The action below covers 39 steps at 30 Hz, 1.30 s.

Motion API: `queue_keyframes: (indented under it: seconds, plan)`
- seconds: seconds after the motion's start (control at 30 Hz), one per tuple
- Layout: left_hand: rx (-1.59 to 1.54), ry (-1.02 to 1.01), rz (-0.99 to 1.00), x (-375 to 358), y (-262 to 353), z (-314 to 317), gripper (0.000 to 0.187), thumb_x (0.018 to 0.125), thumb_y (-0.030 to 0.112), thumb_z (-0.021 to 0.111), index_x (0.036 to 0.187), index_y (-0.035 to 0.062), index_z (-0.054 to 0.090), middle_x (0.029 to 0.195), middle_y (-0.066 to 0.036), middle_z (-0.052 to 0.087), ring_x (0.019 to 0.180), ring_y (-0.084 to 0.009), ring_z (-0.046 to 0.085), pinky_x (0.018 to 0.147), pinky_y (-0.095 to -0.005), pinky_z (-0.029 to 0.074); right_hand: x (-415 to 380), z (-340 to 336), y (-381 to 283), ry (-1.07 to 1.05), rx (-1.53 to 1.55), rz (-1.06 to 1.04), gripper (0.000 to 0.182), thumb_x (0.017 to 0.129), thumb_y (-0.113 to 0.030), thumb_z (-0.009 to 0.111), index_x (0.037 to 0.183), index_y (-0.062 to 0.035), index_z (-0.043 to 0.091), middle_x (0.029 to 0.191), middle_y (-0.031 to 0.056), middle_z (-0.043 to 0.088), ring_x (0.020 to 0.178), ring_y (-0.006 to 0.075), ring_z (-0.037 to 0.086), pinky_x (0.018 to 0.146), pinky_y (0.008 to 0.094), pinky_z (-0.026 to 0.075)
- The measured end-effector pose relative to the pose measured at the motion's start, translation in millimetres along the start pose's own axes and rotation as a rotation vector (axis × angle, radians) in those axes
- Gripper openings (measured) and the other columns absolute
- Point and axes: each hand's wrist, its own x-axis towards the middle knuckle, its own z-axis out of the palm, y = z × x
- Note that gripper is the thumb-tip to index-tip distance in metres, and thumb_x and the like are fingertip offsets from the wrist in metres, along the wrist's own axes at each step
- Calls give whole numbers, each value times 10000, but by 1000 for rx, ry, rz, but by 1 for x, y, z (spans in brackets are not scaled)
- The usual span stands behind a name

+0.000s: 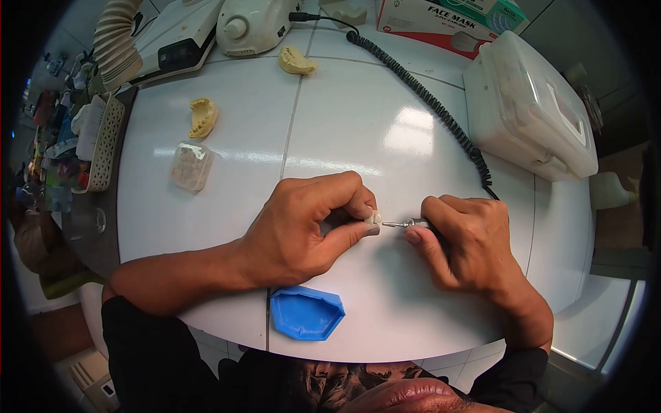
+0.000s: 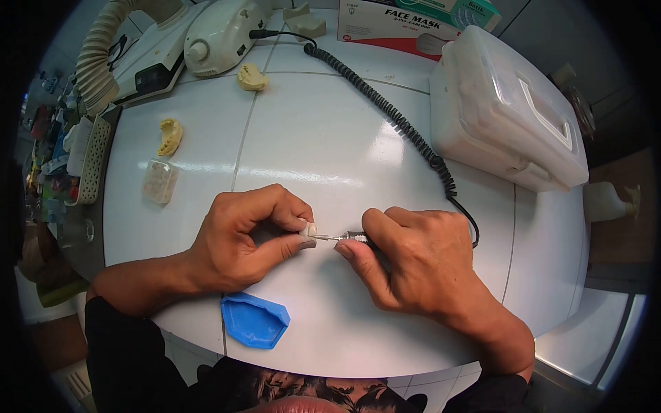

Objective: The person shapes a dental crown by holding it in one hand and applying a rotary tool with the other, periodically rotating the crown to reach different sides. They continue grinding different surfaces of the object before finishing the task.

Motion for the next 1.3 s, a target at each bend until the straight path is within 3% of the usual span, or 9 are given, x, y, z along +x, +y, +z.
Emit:
queue_keyframes:
  seconds: [0.37, 1.3]
  plan:
    - [33, -41, 41, 1, -2, -1, 182, 910, -76, 833, 1027, -46, 697, 1068, -171, 813, 960, -235, 821, 853, -332, 654, 1, 1, -6, -3, -97, 5, 416, 998, -404, 813, 775, -112, 618, 588, 33, 532, 464, 262, 577, 477, 404, 434]
    - [31, -52, 35, 2, -2, -2, 174, 906, -75, 834, 999, -46, 690, 1056, -163, 818, 938, -223, 817, 839, -328, 653, 3, -2, -5, -50, -88, 4, 414, 1003, -410, 803, 777, -106, 637, 599, 35, 564, 472, 261, 593, 475, 407, 432]
